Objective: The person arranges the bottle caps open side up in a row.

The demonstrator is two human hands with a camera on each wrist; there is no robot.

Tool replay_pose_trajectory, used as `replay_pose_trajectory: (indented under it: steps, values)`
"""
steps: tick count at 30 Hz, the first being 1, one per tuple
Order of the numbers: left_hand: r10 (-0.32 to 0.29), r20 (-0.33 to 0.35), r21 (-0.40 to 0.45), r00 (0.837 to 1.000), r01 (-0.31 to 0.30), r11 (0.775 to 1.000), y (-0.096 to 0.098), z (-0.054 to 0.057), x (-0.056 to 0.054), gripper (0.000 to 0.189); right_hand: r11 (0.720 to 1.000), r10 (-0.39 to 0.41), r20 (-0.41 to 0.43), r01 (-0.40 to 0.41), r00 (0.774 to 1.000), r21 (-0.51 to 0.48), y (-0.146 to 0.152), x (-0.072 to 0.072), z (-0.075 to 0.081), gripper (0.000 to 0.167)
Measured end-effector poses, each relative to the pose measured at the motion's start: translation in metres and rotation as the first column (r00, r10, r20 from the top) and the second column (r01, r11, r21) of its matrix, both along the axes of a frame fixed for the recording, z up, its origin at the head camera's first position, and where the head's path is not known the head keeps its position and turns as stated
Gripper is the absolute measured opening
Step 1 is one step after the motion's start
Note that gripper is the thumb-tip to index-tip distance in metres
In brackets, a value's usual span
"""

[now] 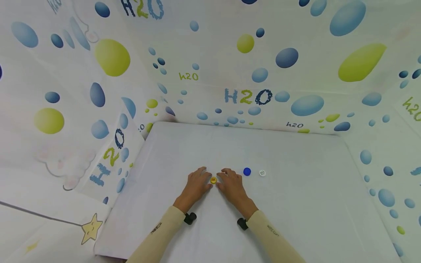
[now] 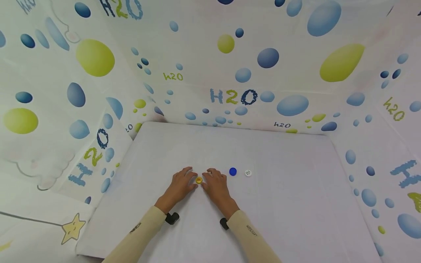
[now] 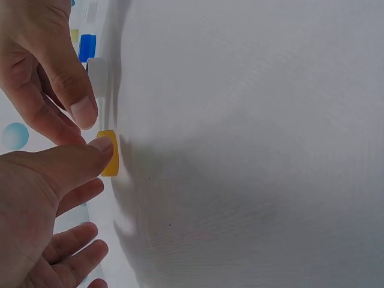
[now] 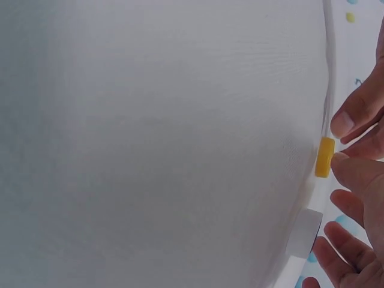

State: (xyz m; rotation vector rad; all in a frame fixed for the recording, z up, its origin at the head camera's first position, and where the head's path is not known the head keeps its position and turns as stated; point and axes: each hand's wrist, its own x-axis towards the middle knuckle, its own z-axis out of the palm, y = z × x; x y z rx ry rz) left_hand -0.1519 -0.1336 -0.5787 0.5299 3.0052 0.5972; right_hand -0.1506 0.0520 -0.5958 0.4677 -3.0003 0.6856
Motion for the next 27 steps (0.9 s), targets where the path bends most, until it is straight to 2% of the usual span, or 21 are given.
replay_pose_trajectory:
  steps: [21,27]
  values:
    - [-0.017,-0.030,-0.006,0.999,0.017,1.000,-0.0001,-0.0039,-0.0017,0.033,0.999,0.033,0.007,-0.033,0.999,0.001,-0.0046,-0.0030,-0.0035,0.036]
    - [-0.028,-0.058,-0.009,0.998,0.027,1.000,-0.0001,-0.0071,-0.0027,0.029,0.999,0.042,-0.016,-0.042,0.999,0.007,-0.0046,-0.0039,-0.0053,0.033]
